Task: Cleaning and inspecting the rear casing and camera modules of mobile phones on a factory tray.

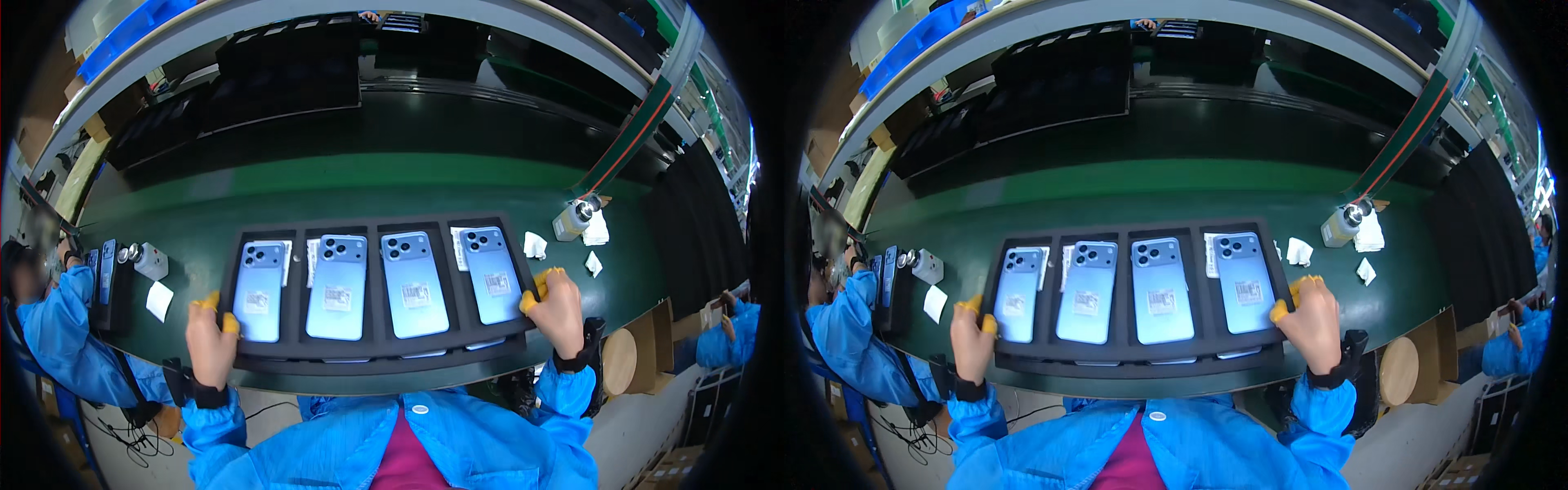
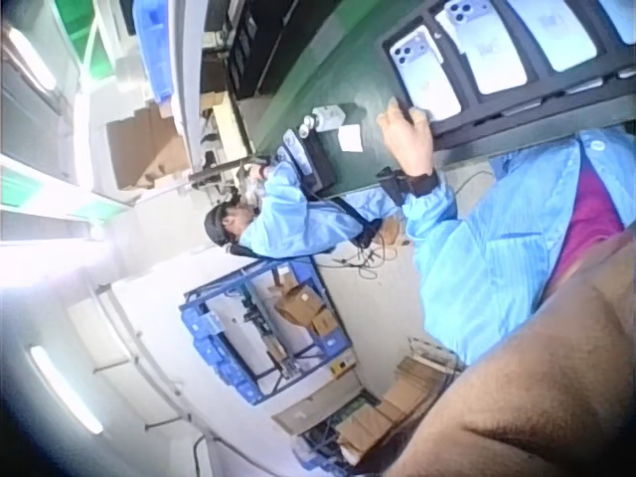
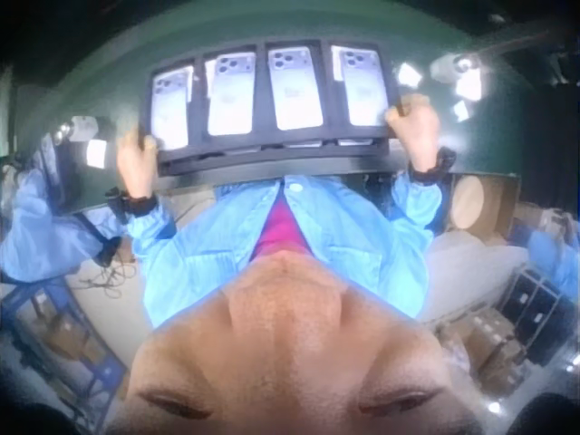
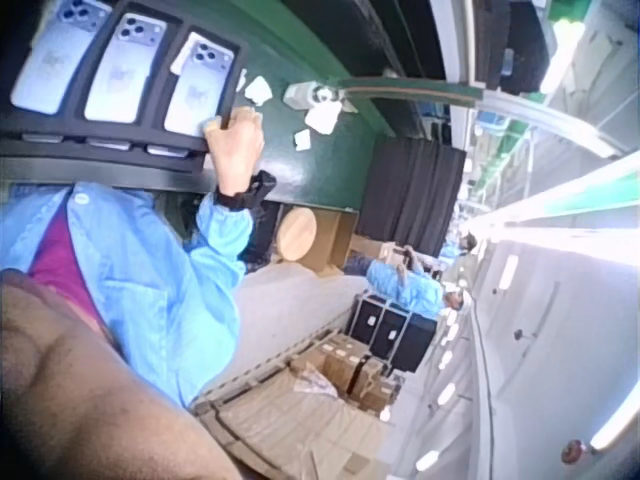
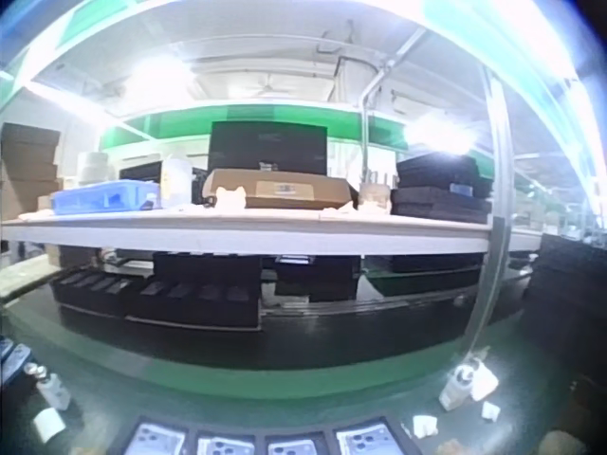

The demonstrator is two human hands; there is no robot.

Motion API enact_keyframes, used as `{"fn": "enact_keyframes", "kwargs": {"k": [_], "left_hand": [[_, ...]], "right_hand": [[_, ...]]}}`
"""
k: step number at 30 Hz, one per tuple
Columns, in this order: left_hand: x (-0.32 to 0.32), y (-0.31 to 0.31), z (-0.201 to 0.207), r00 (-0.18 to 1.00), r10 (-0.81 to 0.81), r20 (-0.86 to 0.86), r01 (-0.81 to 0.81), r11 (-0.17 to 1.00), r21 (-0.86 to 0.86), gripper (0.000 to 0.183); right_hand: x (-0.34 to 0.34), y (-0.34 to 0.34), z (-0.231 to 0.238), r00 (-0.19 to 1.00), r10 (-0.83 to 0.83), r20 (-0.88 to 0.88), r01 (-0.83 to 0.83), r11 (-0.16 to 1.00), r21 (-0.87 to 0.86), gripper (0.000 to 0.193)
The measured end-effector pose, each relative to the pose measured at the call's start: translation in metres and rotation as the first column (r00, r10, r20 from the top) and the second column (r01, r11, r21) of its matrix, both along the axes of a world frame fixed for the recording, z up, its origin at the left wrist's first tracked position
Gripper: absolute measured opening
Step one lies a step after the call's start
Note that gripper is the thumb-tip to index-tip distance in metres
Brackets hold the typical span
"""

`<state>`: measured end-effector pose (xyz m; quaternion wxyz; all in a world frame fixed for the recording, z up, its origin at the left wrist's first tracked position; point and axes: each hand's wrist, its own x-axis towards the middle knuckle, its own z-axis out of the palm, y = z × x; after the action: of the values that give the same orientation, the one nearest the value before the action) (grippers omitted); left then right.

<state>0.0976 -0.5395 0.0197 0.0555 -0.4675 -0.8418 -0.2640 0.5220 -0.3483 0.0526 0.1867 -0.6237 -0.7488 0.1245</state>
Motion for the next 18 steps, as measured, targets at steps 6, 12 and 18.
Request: {"fn": "enact_keyframes", "kwargs": {"k": [6,12,18], "left_hand": [[-0.039,0.176,0.003,0.991,-0.136,-0.008,0.136,0.99,0.043,0.035],[0.005,0.307,-0.001,0.623,-0.653,0.431,0.502,0.756,0.42,0.054],[0.025,0.211,0.077,0.62,-0.715,0.324,0.74,0.67,0.062,0.041]], "right_hand": [[-0.018,0.143,-0.007,0.978,-0.089,0.19,0.057,0.984,0.167,0.025],[0.045,0.248,-0.001,0.903,-0.027,-0.428,0.274,0.804,0.528,0.038],[0.033,0.121,0.008,0.89,0.19,-0.414,-0.098,0.967,0.233,0.023]]}}
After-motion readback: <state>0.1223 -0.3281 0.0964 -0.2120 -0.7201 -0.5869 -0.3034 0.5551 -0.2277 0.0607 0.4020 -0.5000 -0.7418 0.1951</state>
